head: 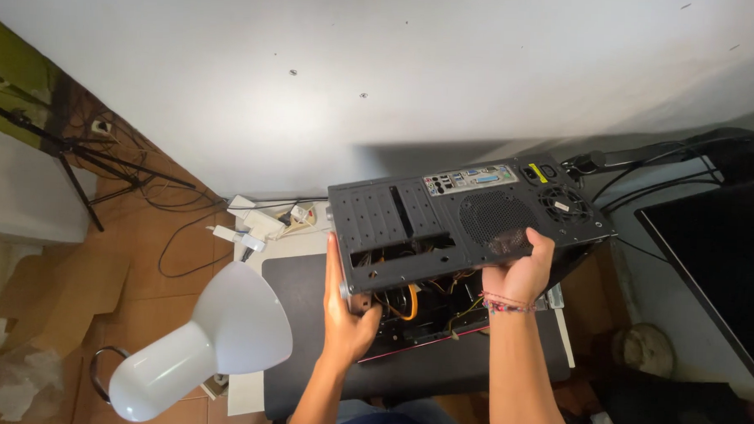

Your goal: The person works on an open desktop computer case on a desk, routing and connecting internal power and data cables. They rotate the case to reach different sides, plug connectors into the motherboard and drives, and tuck wires along the case edges by hand.

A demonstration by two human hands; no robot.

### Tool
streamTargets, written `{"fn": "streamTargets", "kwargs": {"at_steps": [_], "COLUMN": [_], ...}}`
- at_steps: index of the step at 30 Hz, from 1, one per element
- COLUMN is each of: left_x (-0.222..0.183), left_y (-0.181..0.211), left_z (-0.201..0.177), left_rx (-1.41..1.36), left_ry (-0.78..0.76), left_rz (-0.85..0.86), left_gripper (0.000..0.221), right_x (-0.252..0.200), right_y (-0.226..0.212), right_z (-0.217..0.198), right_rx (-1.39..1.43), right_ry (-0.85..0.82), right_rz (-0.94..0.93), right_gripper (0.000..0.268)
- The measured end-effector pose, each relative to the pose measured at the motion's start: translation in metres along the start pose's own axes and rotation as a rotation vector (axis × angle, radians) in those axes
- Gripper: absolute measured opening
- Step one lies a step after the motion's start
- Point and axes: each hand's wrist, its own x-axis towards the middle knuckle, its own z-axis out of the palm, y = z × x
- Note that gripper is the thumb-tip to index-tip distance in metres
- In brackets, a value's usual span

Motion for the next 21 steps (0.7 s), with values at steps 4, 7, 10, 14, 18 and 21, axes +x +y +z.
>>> {"fn": "streamTargets", "kwargs": {"at_steps": [4, 7, 10, 14, 18, 21], "left_x": [0.026, 0.032, 0.042, 0.052, 0.073, 0.078], "left_y": [0.0, -0.015, -0.019, -0.02, 0.005, -0.016], "left_z": [0.0, 0.001, 0.002, 0.0, -0.001, -0.001], "left_rx": [-0.169, -0.026, -0.033, -0.037, -0.196, -0.182], "left_ry": [-0.012, 0.006, 0.011, -0.015, -0.072, -0.092], "left_rz": [-0.215, -0.076, -0.085, -0.141, -0.466, -0.401], "left_gripper": [0.111, 0.11, 0.108, 0.11, 0.11, 0.11], "right_x": [0.055, 0.077, 0.067, 0.085, 0.084, 0.093], "right_y": [0.02, 0.028, 0.022, 0.027, 0.023, 0.025], "right_z": [-0.028, -0.034, -0.007, -0.017, -0.017, -0.015], "right_rx": [0.069, 0.138, 0.117, 0.07, 0.084, 0.0], "right_ry": [-0.015, -0.124, -0.055, -0.092, -0.075, -0.043], "right_rz": [-0.075, -0.116, -0.078, -0.105, -0.079, -0.084], "right_gripper": [0.021, 0.018, 0.016, 0.02, 0.022, 0.025]}}
